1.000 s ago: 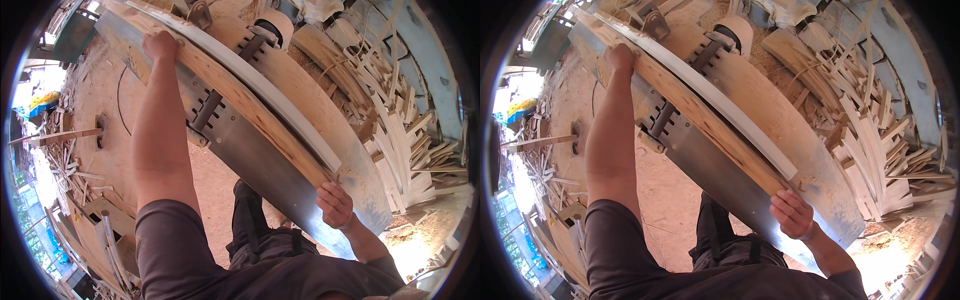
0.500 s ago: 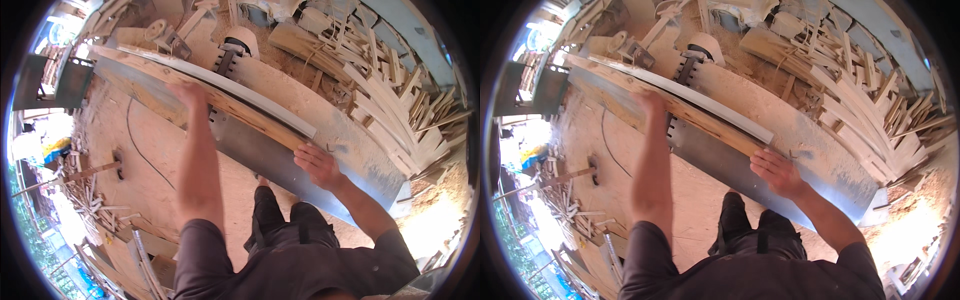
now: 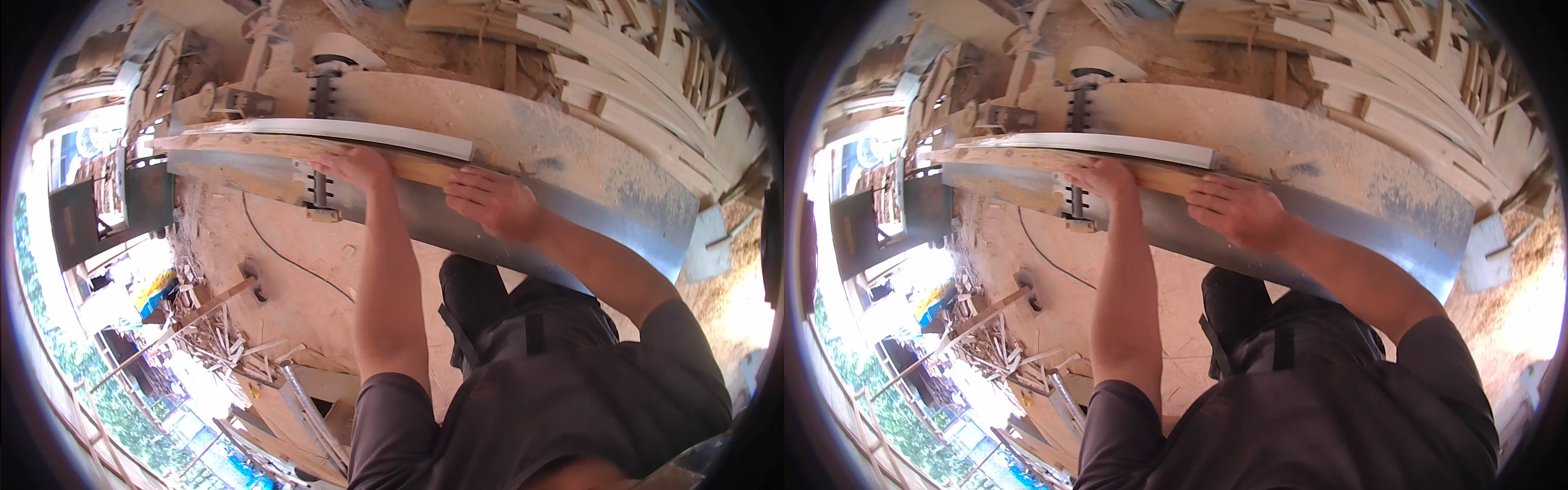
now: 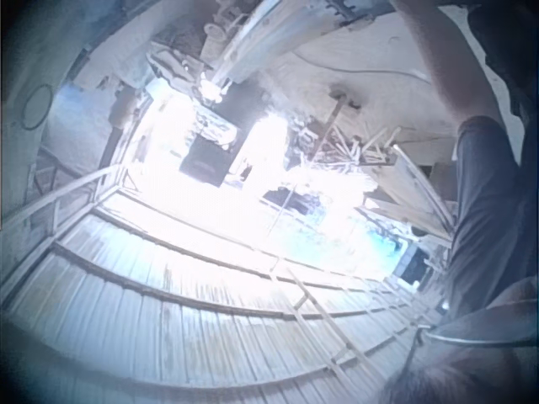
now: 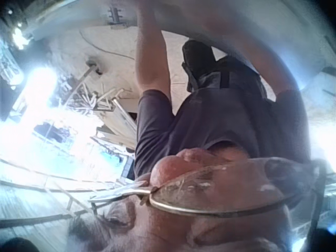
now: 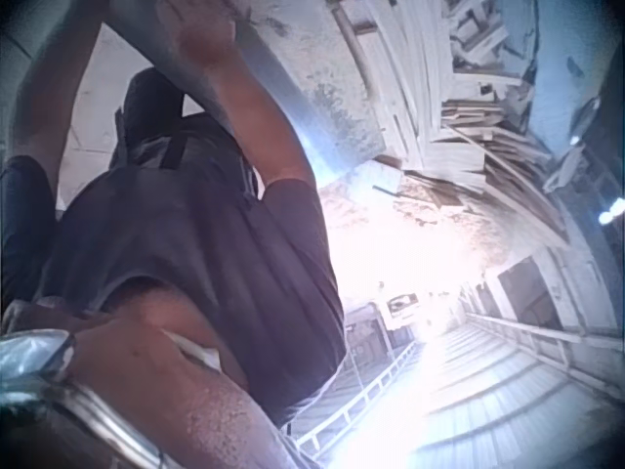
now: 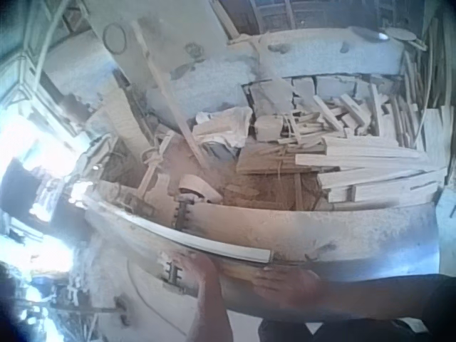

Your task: The person feeds a wooden plank across a jointer machine multiple times to smooth a surface, turning the plank over between passes. The person then uses a tape measure to measure the width of a large curved wooden board resting on the floor.

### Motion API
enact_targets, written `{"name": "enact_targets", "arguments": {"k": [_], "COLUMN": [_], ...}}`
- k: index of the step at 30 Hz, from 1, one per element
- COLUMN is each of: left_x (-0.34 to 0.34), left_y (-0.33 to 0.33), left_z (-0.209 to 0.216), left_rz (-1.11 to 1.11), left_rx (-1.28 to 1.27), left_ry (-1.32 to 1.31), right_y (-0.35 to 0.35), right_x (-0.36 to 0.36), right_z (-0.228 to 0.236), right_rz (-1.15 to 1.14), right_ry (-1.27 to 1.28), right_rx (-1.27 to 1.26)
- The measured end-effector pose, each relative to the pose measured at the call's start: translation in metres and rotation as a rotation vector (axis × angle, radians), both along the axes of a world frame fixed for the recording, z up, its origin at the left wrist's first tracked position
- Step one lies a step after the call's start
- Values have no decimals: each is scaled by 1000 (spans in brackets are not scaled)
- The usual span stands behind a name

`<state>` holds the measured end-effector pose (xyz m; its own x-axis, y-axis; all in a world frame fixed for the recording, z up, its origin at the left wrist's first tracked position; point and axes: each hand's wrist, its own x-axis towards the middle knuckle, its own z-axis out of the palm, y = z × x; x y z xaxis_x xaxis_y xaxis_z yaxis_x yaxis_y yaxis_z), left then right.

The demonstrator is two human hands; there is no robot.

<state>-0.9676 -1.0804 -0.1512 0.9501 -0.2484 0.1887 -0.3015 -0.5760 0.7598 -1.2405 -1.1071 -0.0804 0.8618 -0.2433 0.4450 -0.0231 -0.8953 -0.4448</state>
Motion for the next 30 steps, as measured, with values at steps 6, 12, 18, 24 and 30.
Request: {"name": "enact_targets", "arguments": {"k": [6, 12, 18, 24, 30], "left_x": [47, 77, 107, 152, 188], "left_y": [4, 0, 4, 12, 14], "left_z": [-50, -33, -24, -41, -37], "left_rz": [-113, -273, -213, -166, -172], "left_rx": [237, 839, 686, 384, 347], "left_ry": [-356, -221, -317, -254, -307], "right_y": [-6, -5, -5, -2, -2], "right_x": [8, 34, 63, 92, 117], "right_z": [-5, -19, -23, -31, -28], "right_rz": [-20, -43, -41, -50, -25], "right_ry": [-3, -16, 3, -1, -12], "right_rx": [4, 14, 4, 22, 12]}}
